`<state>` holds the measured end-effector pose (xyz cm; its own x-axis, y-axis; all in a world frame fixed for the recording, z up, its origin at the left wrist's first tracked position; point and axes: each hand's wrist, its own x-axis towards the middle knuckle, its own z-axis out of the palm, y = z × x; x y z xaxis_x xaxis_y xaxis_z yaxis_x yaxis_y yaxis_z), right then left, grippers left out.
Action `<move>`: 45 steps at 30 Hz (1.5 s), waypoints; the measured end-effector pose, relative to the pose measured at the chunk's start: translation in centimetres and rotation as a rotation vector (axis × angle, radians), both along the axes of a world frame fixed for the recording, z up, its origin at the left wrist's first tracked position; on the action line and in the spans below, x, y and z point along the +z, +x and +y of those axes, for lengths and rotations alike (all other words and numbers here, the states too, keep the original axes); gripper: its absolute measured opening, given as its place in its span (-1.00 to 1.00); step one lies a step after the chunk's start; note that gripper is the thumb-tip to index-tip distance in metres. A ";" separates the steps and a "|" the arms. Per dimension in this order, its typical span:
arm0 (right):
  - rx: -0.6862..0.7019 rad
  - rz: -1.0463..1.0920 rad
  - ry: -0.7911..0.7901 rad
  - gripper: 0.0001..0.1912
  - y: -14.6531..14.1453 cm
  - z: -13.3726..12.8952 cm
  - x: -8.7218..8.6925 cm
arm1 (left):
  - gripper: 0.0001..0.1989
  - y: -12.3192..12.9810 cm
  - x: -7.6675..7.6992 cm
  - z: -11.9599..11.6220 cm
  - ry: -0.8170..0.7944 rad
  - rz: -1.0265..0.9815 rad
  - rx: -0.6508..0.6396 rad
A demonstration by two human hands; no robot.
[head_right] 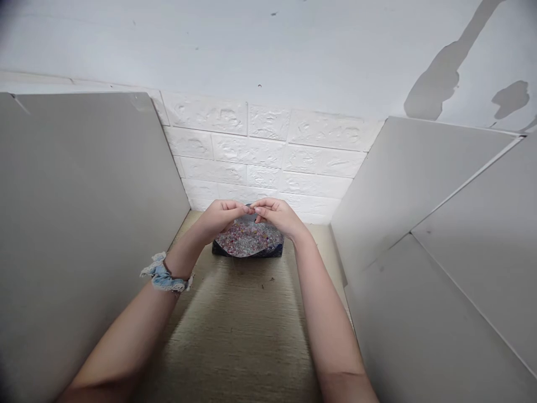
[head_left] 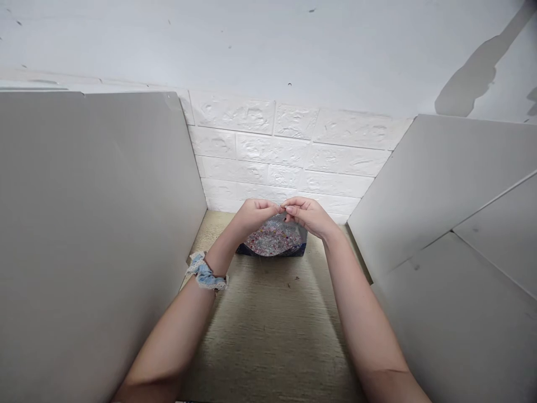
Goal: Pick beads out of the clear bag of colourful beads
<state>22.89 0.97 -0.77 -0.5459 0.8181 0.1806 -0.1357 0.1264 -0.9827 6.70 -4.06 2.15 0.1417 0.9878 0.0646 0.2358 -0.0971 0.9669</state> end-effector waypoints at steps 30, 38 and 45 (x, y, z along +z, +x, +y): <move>-0.028 -0.259 0.147 -0.83 0.0 -0.2 0.2 | -0.72 -0.3 -1.7 1.2 0.108 0.269 -0.024; -0.058 -0.369 0.202 -0.80 -0.1 0.3 -0.6 | -0.73 -0.3 -1.7 1.1 0.139 0.403 0.027; -0.072 -0.388 0.216 -0.80 -0.4 0.4 -0.6 | -0.74 -0.3 -1.9 1.2 0.174 0.467 0.044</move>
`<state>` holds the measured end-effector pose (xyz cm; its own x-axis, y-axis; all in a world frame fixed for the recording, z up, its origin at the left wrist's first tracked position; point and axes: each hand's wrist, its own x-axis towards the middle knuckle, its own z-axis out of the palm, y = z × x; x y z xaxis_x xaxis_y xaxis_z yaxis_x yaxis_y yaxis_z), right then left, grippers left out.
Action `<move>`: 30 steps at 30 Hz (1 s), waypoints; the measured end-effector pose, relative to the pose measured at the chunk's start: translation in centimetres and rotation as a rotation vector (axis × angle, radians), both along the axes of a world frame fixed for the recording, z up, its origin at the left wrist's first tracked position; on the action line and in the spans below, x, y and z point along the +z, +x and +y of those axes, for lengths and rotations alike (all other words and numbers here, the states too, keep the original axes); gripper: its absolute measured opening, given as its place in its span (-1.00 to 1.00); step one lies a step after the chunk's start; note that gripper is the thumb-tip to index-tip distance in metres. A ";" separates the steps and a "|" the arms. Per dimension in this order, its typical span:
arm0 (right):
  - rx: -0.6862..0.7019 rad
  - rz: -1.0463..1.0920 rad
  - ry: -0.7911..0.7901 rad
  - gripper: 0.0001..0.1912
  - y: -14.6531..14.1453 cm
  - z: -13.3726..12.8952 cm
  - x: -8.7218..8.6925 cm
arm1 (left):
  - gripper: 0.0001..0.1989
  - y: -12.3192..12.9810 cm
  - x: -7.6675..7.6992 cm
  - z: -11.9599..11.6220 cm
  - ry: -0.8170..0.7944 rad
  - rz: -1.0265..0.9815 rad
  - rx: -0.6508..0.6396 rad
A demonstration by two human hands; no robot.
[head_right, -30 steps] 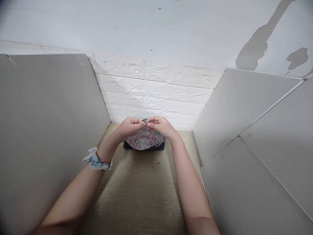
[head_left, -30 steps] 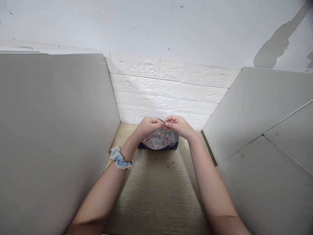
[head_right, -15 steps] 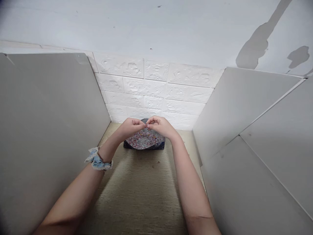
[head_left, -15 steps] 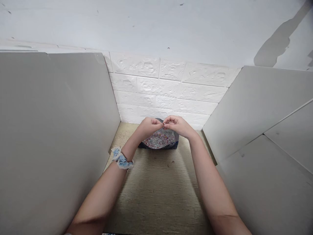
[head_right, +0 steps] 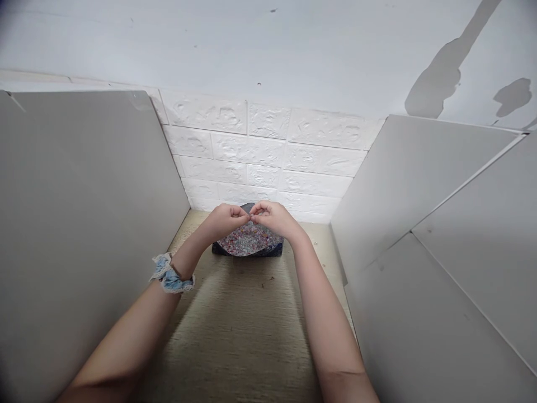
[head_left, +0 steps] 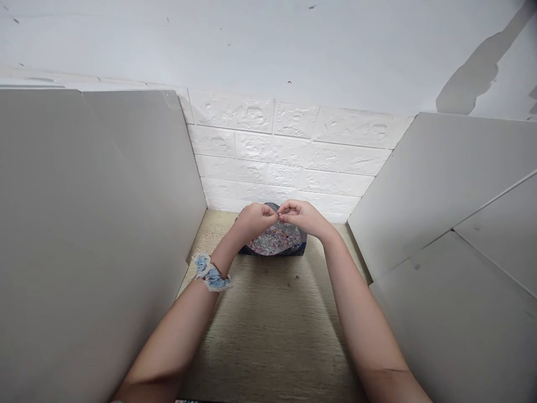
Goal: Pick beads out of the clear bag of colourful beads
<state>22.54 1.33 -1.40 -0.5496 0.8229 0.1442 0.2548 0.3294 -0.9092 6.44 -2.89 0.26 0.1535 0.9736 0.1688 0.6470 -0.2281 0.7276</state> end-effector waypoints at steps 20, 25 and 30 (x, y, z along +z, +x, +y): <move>-0.007 -0.017 0.008 -0.82 -0.1 -0.2 0.1 | -0.75 -0.1 -0.1 0.0 0.027 0.003 0.003; -0.011 -0.019 0.011 -0.82 0.0 -0.1 0.0 | -0.74 -0.1 0.0 0.0 0.026 0.026 0.000; -0.011 -0.014 0.010 -0.81 0.0 -0.1 0.0 | -0.74 -0.1 -0.1 0.0 0.031 0.051 -0.001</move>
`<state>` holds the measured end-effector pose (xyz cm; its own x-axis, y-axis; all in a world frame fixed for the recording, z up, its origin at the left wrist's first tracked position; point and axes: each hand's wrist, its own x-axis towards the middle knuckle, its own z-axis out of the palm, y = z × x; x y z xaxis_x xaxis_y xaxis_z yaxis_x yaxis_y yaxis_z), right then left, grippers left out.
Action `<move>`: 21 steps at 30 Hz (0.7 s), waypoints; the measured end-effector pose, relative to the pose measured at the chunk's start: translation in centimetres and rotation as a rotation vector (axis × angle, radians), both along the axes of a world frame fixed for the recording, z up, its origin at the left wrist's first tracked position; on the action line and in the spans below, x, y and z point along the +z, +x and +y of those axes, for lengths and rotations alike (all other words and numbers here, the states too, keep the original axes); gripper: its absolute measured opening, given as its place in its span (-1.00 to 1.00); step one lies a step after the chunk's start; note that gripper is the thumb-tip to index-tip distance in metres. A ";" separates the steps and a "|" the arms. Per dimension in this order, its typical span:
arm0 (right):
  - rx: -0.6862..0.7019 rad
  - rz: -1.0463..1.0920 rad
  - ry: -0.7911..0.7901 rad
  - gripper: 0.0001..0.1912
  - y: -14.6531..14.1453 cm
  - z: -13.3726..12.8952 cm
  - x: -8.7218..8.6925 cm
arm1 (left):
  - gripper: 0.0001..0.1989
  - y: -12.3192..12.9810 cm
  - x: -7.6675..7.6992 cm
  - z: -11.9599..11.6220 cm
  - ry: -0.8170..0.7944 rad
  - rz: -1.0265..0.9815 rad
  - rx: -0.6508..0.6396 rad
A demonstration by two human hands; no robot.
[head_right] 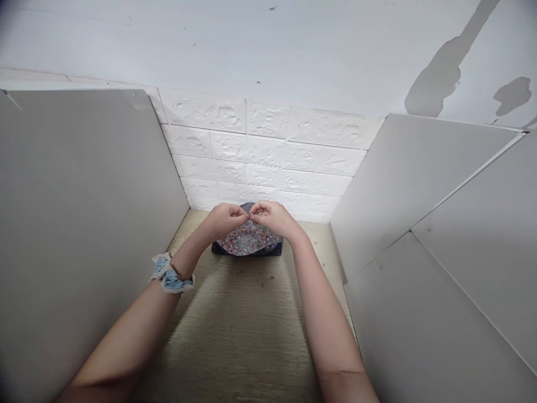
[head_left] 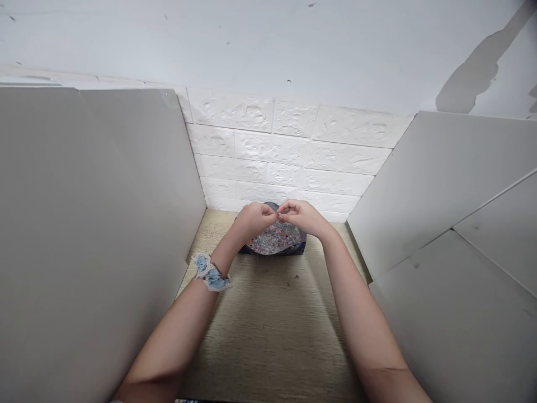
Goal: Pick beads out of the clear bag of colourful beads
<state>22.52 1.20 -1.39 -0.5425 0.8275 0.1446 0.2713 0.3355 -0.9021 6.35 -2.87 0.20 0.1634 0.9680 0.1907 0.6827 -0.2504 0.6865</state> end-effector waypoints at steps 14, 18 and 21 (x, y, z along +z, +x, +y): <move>-0.011 -0.031 0.023 -0.83 -0.3 -0.4 0.2 | -0.73 0.0 0.0 0.0 -0.048 -0.011 0.018; -0.018 -0.043 0.032 -0.83 -0.3 -0.4 0.2 | -0.75 0.1 0.1 0.0 -0.052 -0.013 0.013; -0.022 -0.061 0.043 -0.84 -0.3 -0.4 0.2 | -0.73 0.0 0.0 0.0 -0.048 -0.011 -0.006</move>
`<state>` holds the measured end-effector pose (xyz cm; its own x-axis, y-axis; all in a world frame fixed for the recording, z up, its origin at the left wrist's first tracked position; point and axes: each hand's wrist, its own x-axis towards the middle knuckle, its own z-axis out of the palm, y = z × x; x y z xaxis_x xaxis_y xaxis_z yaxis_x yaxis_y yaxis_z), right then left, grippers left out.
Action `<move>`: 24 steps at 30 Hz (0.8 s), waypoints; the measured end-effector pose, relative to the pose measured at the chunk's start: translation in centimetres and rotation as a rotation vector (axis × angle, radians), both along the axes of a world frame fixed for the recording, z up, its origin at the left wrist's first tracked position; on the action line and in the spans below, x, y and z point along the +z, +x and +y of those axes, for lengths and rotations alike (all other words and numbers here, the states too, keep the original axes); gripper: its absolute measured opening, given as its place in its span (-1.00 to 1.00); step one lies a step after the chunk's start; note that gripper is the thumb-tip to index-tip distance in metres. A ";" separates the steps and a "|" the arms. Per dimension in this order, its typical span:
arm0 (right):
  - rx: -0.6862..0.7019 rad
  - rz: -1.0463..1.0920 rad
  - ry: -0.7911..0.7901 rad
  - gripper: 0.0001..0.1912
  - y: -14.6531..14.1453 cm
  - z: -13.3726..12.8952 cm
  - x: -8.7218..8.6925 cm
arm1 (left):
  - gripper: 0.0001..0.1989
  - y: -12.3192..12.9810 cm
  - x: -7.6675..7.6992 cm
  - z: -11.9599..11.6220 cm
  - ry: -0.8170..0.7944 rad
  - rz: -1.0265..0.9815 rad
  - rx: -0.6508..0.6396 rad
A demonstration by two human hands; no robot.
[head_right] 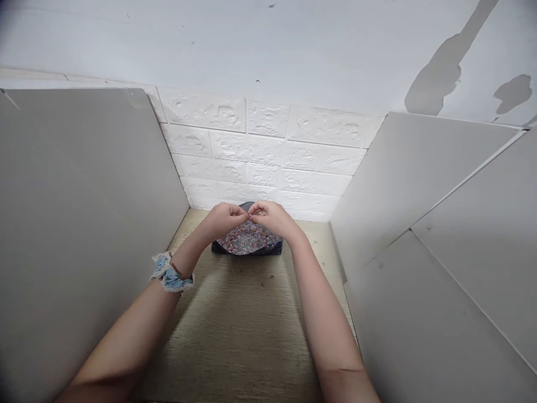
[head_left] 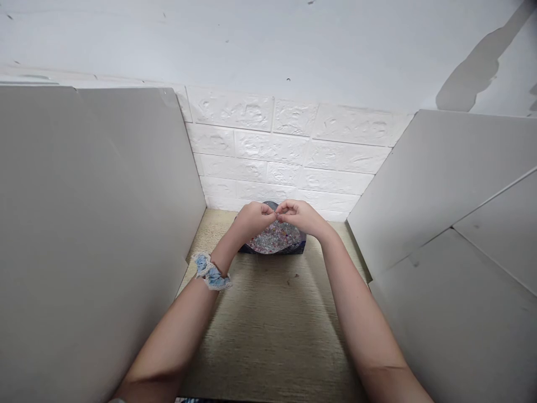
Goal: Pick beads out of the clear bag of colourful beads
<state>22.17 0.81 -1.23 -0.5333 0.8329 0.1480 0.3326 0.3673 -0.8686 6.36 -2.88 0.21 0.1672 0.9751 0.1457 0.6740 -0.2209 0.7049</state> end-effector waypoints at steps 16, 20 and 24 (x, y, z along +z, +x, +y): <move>-0.119 -0.009 0.158 -0.83 -0.6 -1.2 1.0 | -0.66 -0.3 0.0 0.1 -0.102 -0.254 -0.029; -0.157 -0.003 0.258 -0.85 -0.7 -1.4 1.3 | -0.66 -0.3 0.6 -0.3 -0.164 -0.385 -0.048; -0.189 -0.109 0.407 -0.89 -0.5 -1.5 1.6 | -0.65 -0.3 1.0 -0.5 -0.208 -0.423 -0.077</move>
<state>21.63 -0.74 0.41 -0.4081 0.8028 0.4347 0.5081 0.5953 -0.6224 6.03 -3.41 1.16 0.2083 0.9779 0.0194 0.3059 -0.0840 0.9483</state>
